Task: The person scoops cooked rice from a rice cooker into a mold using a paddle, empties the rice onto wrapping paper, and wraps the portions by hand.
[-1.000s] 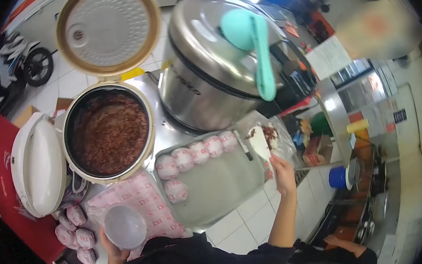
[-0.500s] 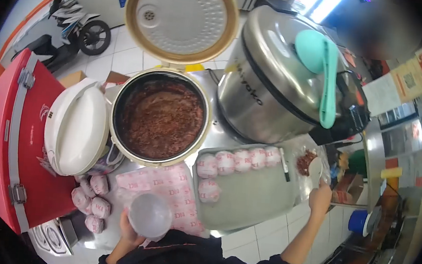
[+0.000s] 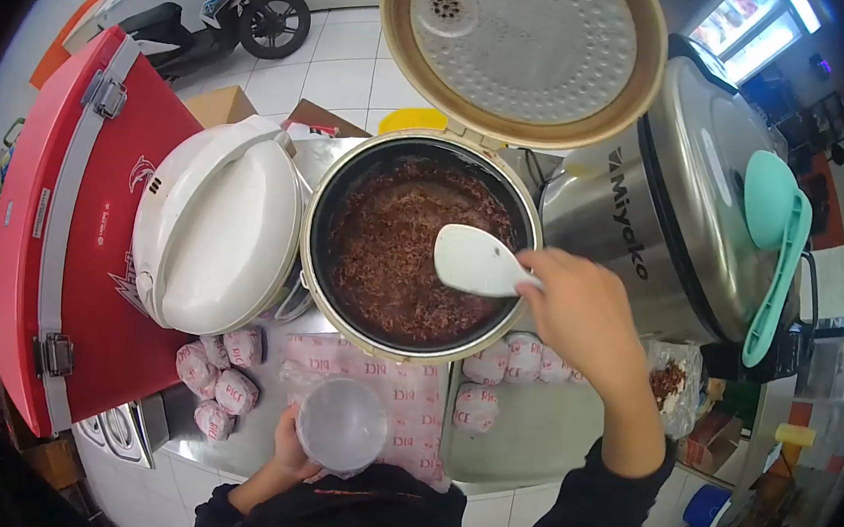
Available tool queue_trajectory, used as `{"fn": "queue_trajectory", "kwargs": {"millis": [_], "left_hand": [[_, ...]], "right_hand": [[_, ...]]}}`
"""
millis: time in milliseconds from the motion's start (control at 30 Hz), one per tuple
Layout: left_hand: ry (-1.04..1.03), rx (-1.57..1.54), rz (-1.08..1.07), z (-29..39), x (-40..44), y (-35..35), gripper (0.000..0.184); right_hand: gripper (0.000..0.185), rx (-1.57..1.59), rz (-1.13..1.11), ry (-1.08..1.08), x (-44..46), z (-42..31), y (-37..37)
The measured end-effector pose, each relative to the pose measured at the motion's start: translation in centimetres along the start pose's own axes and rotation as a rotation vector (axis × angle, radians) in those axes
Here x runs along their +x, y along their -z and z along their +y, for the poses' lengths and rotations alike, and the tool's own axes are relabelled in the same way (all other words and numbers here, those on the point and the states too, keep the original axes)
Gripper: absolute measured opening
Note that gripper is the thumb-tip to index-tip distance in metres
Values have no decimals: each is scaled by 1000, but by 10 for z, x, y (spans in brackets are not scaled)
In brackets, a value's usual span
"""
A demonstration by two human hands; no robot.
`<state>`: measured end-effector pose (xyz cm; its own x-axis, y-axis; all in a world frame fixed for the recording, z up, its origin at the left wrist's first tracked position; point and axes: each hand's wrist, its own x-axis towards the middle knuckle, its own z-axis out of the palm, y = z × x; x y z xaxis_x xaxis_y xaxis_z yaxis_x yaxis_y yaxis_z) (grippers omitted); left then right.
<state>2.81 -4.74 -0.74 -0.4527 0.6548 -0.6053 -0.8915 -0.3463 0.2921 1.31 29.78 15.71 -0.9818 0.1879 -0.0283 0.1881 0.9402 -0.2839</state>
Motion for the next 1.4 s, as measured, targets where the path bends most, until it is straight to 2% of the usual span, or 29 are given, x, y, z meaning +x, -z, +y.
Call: {"fn": "queue_trajectory", "kwargs": {"millis": [33,100,133,200,333,400,533,600,633,733,767,833,900,933,967,1000,1033,1067,1100,1133,1167,1200,1267,1300,1367,1400], "left_hand": [[2,-4,4,3,1,2,57],[2,3,13,8,2,3,62],[1,-5,19,11,3,3,62],[-13,14,62,15,5,1,66],[-52,-25,92,18,5,-1,67],[-123,72,82,16,5,-2,69],[-209,80,62,20,-4,-11,76],[-408,175,-174,24,-7,-4,82],[-421,178,-180,27,-8,-3,82],[-427,257,-251,41,-2,-11,79],[-487,277,-227,43,4,-19,74],[-566,293,-220,49,17,-51,69],[-651,352,-174,53,24,-100,66],[-662,350,-189,52,36,-117,66],[-712,423,-104,49,50,-132,64],[-763,493,-18,45,64,-146,61],[-774,491,-33,38,77,-159,61],[-707,307,-39,31,91,-172,54],[-634,125,-47,31,100,-183,48],[-639,124,-64,35,103,-191,48],[-556,24,-119,39,104,-199,45],[-469,-74,-169,42,105,-205,44],[-401,-86,-220,53,103,-209,43],[-331,-96,-261,58,101,-209,44],[-309,-114,-230,69,91,-206,47],[-313,-153,-280,76,84,-201,47]], "right_hand": [[19,-127,-78,-10,20,-4,-7],[21,-361,-406,-153,54,-19,-13],[21,-362,-414,-147,65,-23,-23],[23,-360,-433,35,82,-25,-45],[23,-266,-503,2,96,-28,-51],[22,-190,-546,83,97,-24,-66],[26,23,-467,123,93,-23,-88],[26,52,-451,122,90,-19,-87],[26,90,-449,118,88,-18,-85],[26,168,-432,57,80,-15,-71],[26,162,-418,65,76,-8,-69],[26,346,-316,49,72,8,-67],[27,336,-287,5,63,-7,-30],[26,181,-176,-24,57,-16,-12],[25,28,-64,-55,50,-26,5],[22,-57,-44,-29,43,-37,21],[20,-116,35,36,33,-45,27],[17,-177,116,102,22,-53,28],[14,-296,73,170,11,-62,26],[22,-455,18,209,-3,-77,29],[32,-620,57,326,-15,-86,31],[36,-635,9,342,-20,-88,35],[40,-648,-41,360,-25,-88,45],[39,-561,-24,341,-24,-84,54],[32,-366,7,240,-19,-79,75],[29,-268,80,222,-17,-76,86]]}}
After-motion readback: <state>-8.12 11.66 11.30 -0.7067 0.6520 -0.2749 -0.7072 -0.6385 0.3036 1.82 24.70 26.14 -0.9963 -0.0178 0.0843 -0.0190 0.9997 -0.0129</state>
